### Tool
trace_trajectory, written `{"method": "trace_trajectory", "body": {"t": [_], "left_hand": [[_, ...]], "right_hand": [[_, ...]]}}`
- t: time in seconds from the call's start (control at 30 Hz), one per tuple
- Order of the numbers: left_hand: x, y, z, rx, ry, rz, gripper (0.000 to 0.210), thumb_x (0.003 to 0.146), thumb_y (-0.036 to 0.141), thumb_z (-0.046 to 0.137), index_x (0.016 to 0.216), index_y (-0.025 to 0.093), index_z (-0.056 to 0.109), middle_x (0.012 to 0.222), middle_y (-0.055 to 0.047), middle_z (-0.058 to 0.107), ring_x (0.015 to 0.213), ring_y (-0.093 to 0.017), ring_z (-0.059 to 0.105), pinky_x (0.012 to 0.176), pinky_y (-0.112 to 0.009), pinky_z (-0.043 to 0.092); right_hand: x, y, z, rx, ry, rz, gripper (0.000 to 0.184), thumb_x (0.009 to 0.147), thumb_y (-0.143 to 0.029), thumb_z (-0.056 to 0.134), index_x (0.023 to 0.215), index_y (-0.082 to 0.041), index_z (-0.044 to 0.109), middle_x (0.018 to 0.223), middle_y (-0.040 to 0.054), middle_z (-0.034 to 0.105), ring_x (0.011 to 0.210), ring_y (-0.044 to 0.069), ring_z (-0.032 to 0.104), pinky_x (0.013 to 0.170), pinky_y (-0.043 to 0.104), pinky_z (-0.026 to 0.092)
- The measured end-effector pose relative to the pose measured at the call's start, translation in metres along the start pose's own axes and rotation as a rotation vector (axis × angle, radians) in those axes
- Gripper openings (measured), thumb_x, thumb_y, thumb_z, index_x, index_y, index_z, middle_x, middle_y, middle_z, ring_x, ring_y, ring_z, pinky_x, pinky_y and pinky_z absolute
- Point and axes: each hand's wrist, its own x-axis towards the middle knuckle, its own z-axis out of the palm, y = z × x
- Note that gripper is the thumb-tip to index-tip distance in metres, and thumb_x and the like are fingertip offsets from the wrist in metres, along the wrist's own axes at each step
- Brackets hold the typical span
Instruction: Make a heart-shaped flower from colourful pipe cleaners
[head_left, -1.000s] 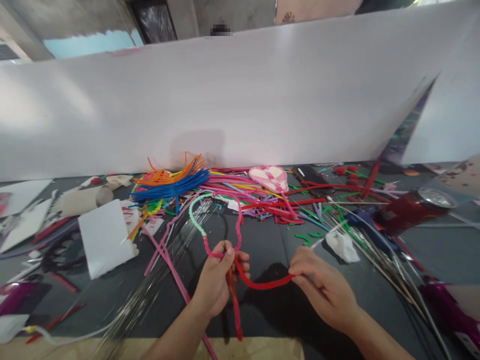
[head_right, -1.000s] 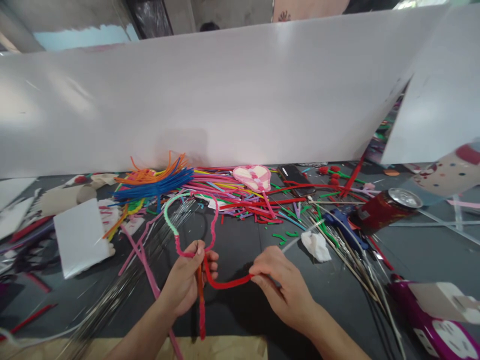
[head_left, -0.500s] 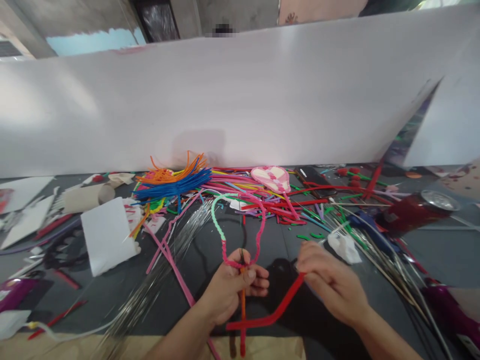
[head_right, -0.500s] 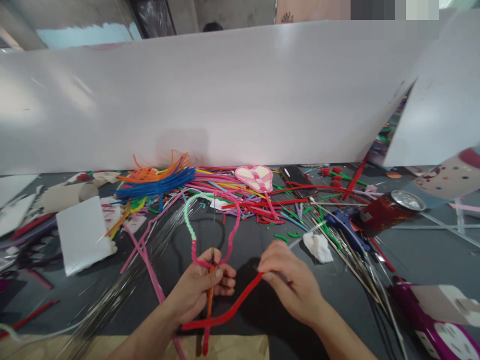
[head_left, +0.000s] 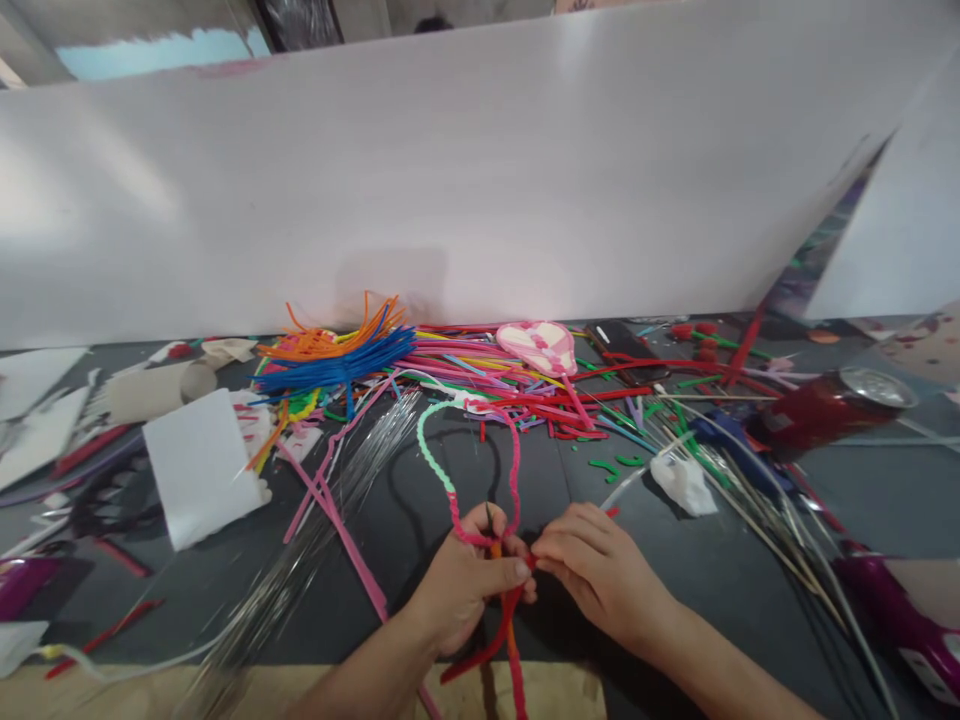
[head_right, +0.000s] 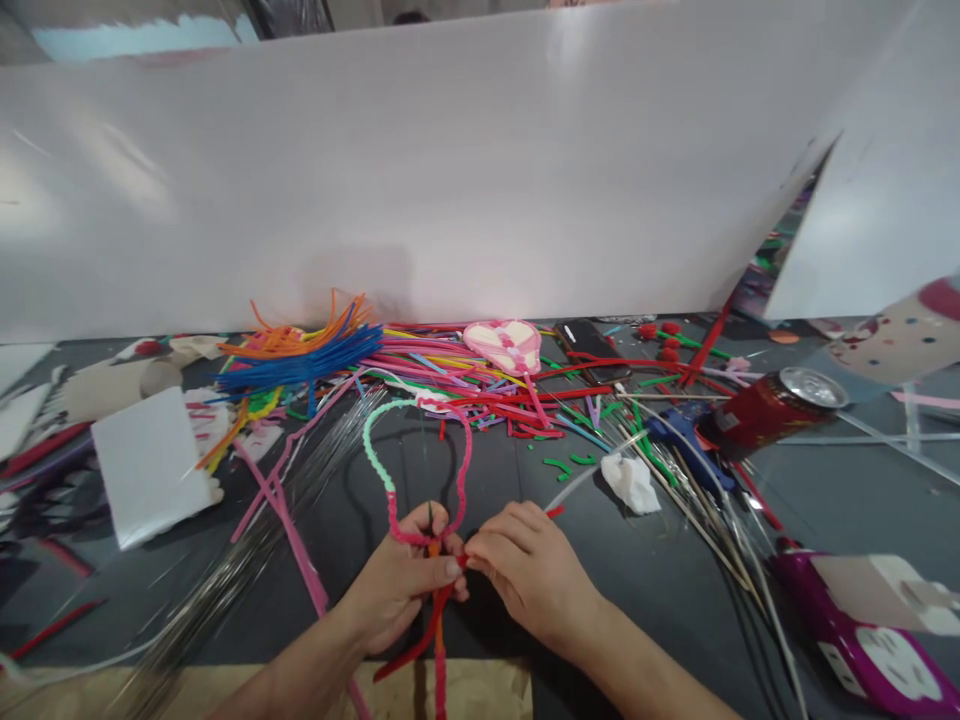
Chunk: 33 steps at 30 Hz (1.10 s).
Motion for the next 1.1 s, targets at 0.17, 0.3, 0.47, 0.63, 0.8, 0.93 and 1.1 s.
{"method": "trace_trajectory", "body": {"t": [0.17,0.3,0.47,0.63,0.8,0.93,1.1], "left_hand": [[0.000,-0.004,0.000,0.036,0.000,0.061,0.040,0.063,0.005,0.072,0.075,0.020,0.036,0.068,0.005,0.059,0.057,-0.009,0.059,0.060,-0.022,0.047],[0.001,-0.004,0.003,0.063,0.044,0.129,0.038,0.066,0.004,0.067,0.072,0.021,0.034,0.069,0.005,0.058,0.063,-0.009,0.057,0.068,-0.026,0.048],[0.002,-0.004,0.007,0.057,0.019,0.142,0.036,0.066,0.005,0.065,0.073,0.021,0.034,0.070,0.006,0.057,0.062,-0.009,0.056,0.065,-0.025,0.047],[-0.002,-0.003,0.008,0.170,0.027,0.124,0.038,0.061,0.006,0.067,0.071,0.021,0.034,0.063,0.008,0.056,0.056,-0.008,0.057,0.060,-0.022,0.047],[-0.003,-0.001,0.004,0.315,-0.055,0.063,0.038,0.054,0.007,0.072,0.069,0.018,0.039,0.056,0.010,0.053,0.050,-0.006,0.055,0.054,-0.020,0.048],[-0.011,0.002,0.006,0.252,-0.093,0.029,0.028,0.067,0.026,0.071,0.079,0.017,0.046,0.069,0.003,0.062,0.054,-0.009,0.060,0.062,-0.030,0.054],[-0.044,-0.019,0.019,0.066,-0.104,-0.043,0.021,0.080,0.031,0.061,0.090,0.017,0.049,0.070,-0.001,0.064,0.051,-0.009,0.059,0.055,-0.025,0.051]], "right_hand": [[-0.003,-0.004,0.001,-0.004,-0.062,0.060,0.020,0.090,-0.014,0.041,0.080,-0.019,0.057,0.072,0.0033,0.061,0.067,0.015,0.051,0.064,0.027,0.041],[-0.003,-0.008,-0.004,-0.003,-0.080,0.121,0.018,0.089,-0.014,0.041,0.080,-0.019,0.056,0.074,0.0038,0.059,0.069,0.015,0.051,0.063,0.027,0.040],[0.000,-0.013,-0.007,-0.130,-0.027,0.051,0.017,0.089,-0.018,0.045,0.088,-0.021,0.062,0.068,0.0021,0.058,0.064,0.015,0.048,0.058,0.025,0.036],[-0.001,-0.009,-0.004,-0.346,-0.017,-0.069,0.023,0.088,-0.013,0.045,0.073,-0.021,0.062,0.058,0.0007,0.051,0.060,0.015,0.039,0.057,0.029,0.027],[0.000,-0.007,-0.007,-0.269,-0.213,-0.156,0.013,0.083,-0.012,0.052,0.076,-0.021,0.059,0.072,0.0005,0.059,0.075,0.016,0.046,0.071,0.032,0.030],[0.003,-0.011,-0.032,-0.092,-0.129,-0.012,0.019,0.089,-0.012,0.041,0.079,-0.019,0.055,0.083,0.0036,0.061,0.080,0.015,0.052,0.072,0.026,0.038],[-0.011,-0.015,-0.080,-0.148,0.270,0.390,0.016,0.089,-0.029,0.043,0.082,-0.021,0.054,0.070,0.0002,0.060,0.061,0.013,0.054,0.058,0.023,0.041]]}}
